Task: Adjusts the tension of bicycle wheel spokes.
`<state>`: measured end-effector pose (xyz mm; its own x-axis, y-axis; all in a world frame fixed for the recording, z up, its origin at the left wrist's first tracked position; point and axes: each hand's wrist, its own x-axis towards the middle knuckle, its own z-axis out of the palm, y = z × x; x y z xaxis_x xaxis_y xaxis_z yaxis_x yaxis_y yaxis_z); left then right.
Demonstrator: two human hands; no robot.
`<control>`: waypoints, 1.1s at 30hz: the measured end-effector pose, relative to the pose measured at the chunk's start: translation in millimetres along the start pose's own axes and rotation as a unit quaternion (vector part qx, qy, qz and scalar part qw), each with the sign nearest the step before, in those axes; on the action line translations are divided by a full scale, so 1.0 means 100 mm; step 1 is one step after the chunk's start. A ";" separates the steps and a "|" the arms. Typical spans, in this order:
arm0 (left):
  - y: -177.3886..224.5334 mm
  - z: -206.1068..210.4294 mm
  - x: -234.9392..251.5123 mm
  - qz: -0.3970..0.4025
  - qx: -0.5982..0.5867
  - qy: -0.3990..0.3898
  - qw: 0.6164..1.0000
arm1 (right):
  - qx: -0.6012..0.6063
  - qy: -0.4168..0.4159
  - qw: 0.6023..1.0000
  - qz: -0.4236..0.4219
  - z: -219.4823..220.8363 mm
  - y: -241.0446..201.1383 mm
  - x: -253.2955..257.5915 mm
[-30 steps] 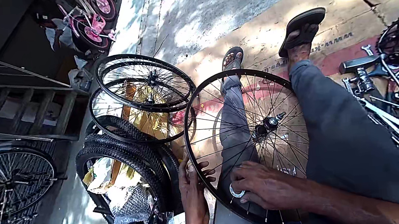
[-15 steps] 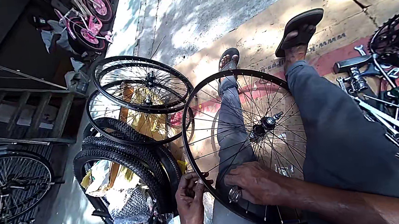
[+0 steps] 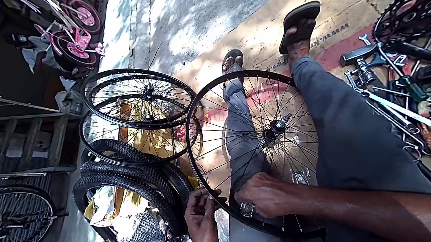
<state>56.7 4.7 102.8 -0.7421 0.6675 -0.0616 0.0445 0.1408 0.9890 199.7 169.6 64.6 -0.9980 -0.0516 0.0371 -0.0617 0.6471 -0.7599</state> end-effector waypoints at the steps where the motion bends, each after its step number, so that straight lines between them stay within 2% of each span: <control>1: 0.02 0.00 -0.01 0.000 0.003 -0.001 1.000 | 0.041 -0.046 0.998 -0.007 -0.10 0.02 -0.03; 2: 0.03 0.01 -0.01 -0.002 0.006 -0.001 1.000 | 0.086 -0.065 0.994 -0.016 -0.18 0.06 -0.06; 4: 0.05 0.02 -0.03 -0.014 0.012 0.002 1.000 | 0.143 -0.046 0.989 -0.009 -0.18 0.12 -0.08; 6: 0.04 0.00 -0.05 -0.019 0.014 0.009 1.000 | 0.096 0.010 0.995 0.035 -0.04 0.04 -0.04; 8: 0.03 0.02 -0.02 -0.009 0.019 0.002 1.000 | -0.009 0.041 0.999 0.023 0.08 0.01 0.01; 9: 0.05 0.03 -0.01 -0.007 0.024 0.001 1.000 | -0.026 0.028 0.999 0.009 0.07 0.01 0.02; 12: 0.09 0.06 -0.04 -0.017 0.028 0.007 0.999 | 0.086 -0.065 0.994 -0.024 -0.17 0.08 -0.05; 14: 0.10 0.07 -0.05 -0.031 0.019 0.017 0.999 | 0.156 -0.052 0.986 -0.022 -0.20 0.13 -0.06; 15: 0.09 0.06 -0.05 -0.036 0.018 0.019 0.999 | 0.144 -0.031 0.989 0.001 -0.15 0.11 -0.05; 17: 0.08 0.04 -0.02 -0.035 0.016 0.012 0.999 | 0.046 0.019 0.998 0.028 0.01 0.04 0.01; 19: 0.08 0.06 0.00 -0.033 0.012 0.006 0.999 | -0.023 0.008 0.999 0.023 0.04 0.00 0.03; 20: 0.09 0.07 -0.01 -0.037 0.009 0.008 0.999 | -0.016 -0.019 1.000 0.017 -0.01 0.00 0.01; 22: 0.12 0.09 -0.03 -0.043 0.011 0.018 0.999 | 0.073 -0.082 0.994 -0.002 -0.19 0.06 -0.04; 23: 0.11 0.08 -0.03 -0.042 0.012 0.020 0.999 | 0.121 -0.089 0.989 -0.007 -0.23 0.10 -0.05; 25: 0.08 0.05 -0.02 -0.031 0.014 0.013 0.999 | 0.154 -0.046 0.987 0.018 -0.17 0.10 -0.04; 27: 0.07 0.06 -0.01 -0.026 0.012 0.009 1.000 | 0.072 0.007 0.996 0.057 -0.05 0.00 -0.01; 29: 0.11 0.11 0.00 -0.036 0.004 0.023 0.999 | -0.021 0.026 0.998 0.048 0.06 -0.05 0.01; 31: 0.17 0.15 0.02 -0.061 0.009 0.045 0.997 | -0.008 -0.031 0.999 0.019 -0.04 -0.02 -0.03; 33: 0.20 0.13 0.15 -0.093 0.013 0.036 0.995 | 0.064 -0.093 0.993 -0.029 -0.17 0.09 -0.06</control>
<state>55.1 27.3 120.2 -0.7856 0.5735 -0.2322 -0.0808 0.2771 0.9575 205.1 188.6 69.1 -0.9720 -0.2332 -0.0288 -0.1042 0.5377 -0.8366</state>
